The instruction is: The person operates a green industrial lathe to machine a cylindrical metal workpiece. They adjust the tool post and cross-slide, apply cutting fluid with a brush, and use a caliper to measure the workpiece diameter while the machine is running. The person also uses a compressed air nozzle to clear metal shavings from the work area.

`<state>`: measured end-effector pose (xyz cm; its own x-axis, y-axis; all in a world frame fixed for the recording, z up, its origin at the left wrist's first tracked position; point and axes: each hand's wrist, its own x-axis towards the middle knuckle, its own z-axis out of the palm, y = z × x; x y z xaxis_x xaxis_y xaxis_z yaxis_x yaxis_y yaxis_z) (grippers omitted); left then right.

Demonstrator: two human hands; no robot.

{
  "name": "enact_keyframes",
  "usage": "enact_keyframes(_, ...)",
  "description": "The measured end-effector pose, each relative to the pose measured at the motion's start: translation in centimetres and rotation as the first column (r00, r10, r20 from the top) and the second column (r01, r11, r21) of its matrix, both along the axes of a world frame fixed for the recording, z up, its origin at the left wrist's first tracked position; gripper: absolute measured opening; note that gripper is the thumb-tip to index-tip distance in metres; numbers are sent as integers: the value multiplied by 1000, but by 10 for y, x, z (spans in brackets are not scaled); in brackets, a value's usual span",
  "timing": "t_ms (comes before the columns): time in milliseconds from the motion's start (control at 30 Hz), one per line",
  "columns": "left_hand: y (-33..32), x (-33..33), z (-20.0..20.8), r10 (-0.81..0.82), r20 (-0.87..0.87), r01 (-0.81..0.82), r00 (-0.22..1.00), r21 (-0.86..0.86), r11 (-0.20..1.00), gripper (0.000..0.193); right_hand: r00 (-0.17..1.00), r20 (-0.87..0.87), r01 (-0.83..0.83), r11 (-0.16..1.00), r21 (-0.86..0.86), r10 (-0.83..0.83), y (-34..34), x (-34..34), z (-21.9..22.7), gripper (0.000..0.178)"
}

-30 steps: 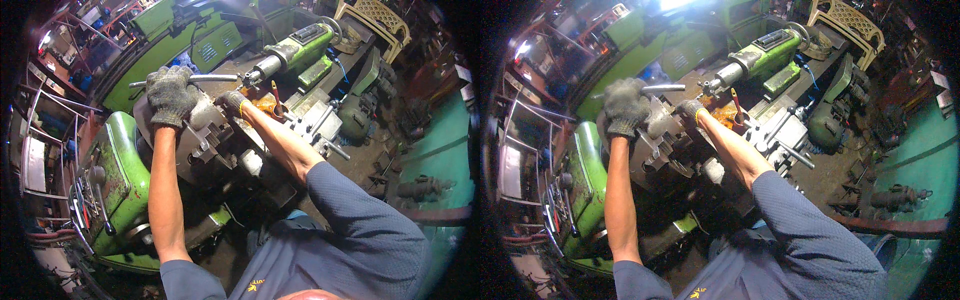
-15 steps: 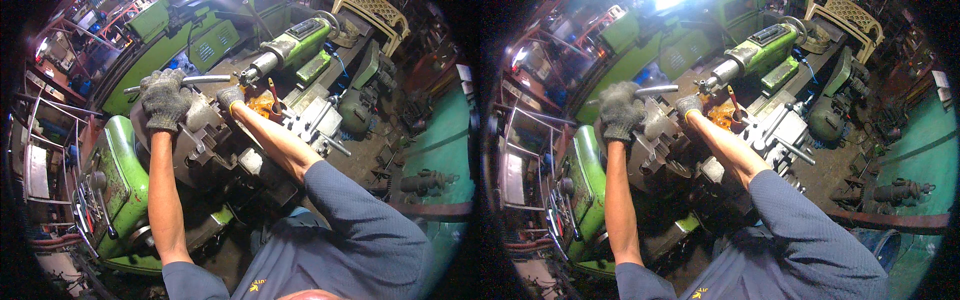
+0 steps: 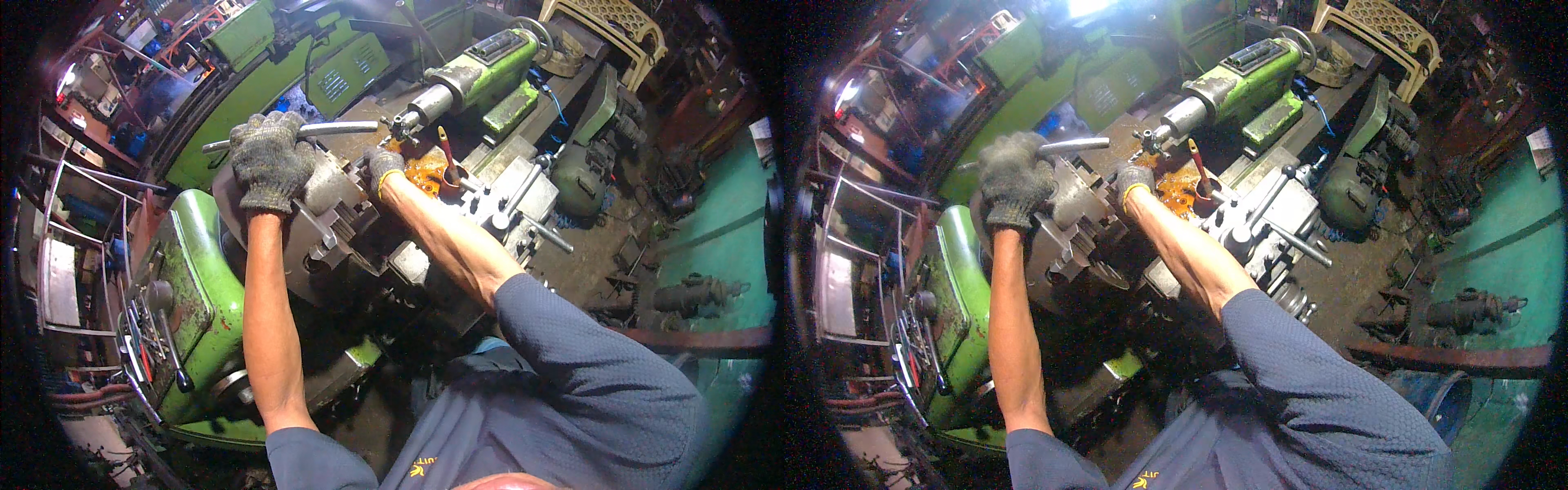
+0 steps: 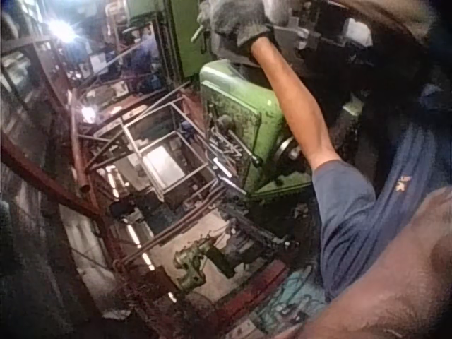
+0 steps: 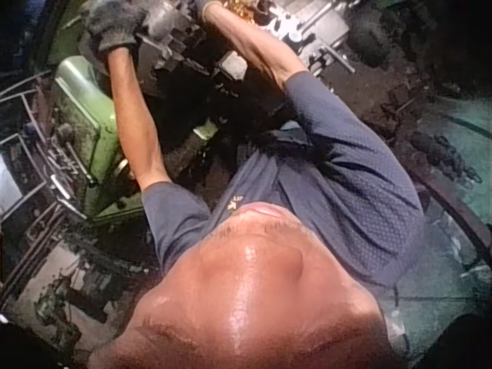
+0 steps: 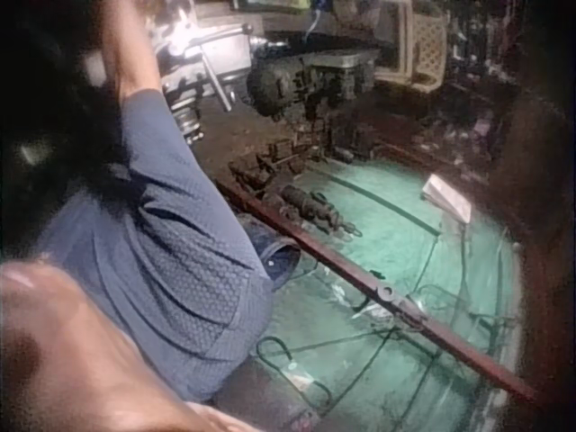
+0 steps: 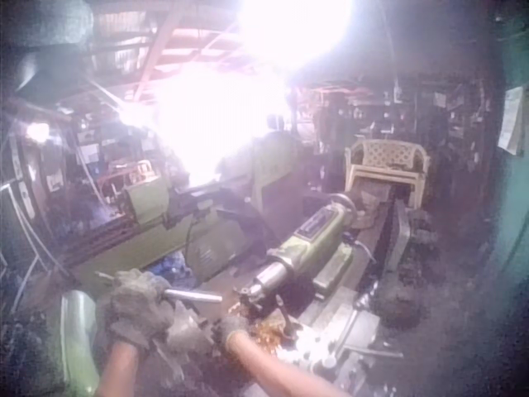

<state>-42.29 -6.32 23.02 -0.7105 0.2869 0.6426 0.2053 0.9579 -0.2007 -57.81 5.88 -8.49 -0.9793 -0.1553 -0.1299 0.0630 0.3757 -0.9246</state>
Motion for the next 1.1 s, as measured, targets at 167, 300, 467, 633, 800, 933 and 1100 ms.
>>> enact_keyframes(167, -3, -5, -6, 5, -1, -5, 1000, -2, 1000, 23, 885, 328, 434, 841, -325, -330, -1, 17, 10, 15)
enact_keyframes(300, -14, 3, -8, 46, -3, -46, 999, -16, 999, 23, 847, 415, 527, 621, -581, -331, 8, 76, 98, 25)
enact_keyframes(467, 2, -11, -5, -13, -14, 14, 1000, 20, 1000, 26, 962, -69, 103, 587, -803, -263, 119, 160, 227, 14)
enact_keyframes(633, 6, -9, 0, -57, -29, 58, 998, 41, 997, 27, 862, -358, -48, 646, -762, -358, 286, 203, 263, 30)
enact_keyframes(800, 10, 2, 7, 44, 82, -48, 996, 49, 998, 24, 602, -451, 539, 752, -380, -659, 446, 234, 185, 21)
enact_keyframes(933, 7, 0, 6, 66, 52, -67, 996, 19, 998, 32, 653, -24, 734, 640, -229, -757, 566, 263, 39, 15)
enact_keyframes(1100, -14, 4, 2, 268, 78, -265, 960, -45, 963, 44, 482, 590, 864, 240, -442, -648, 613, 206, -43, 20)
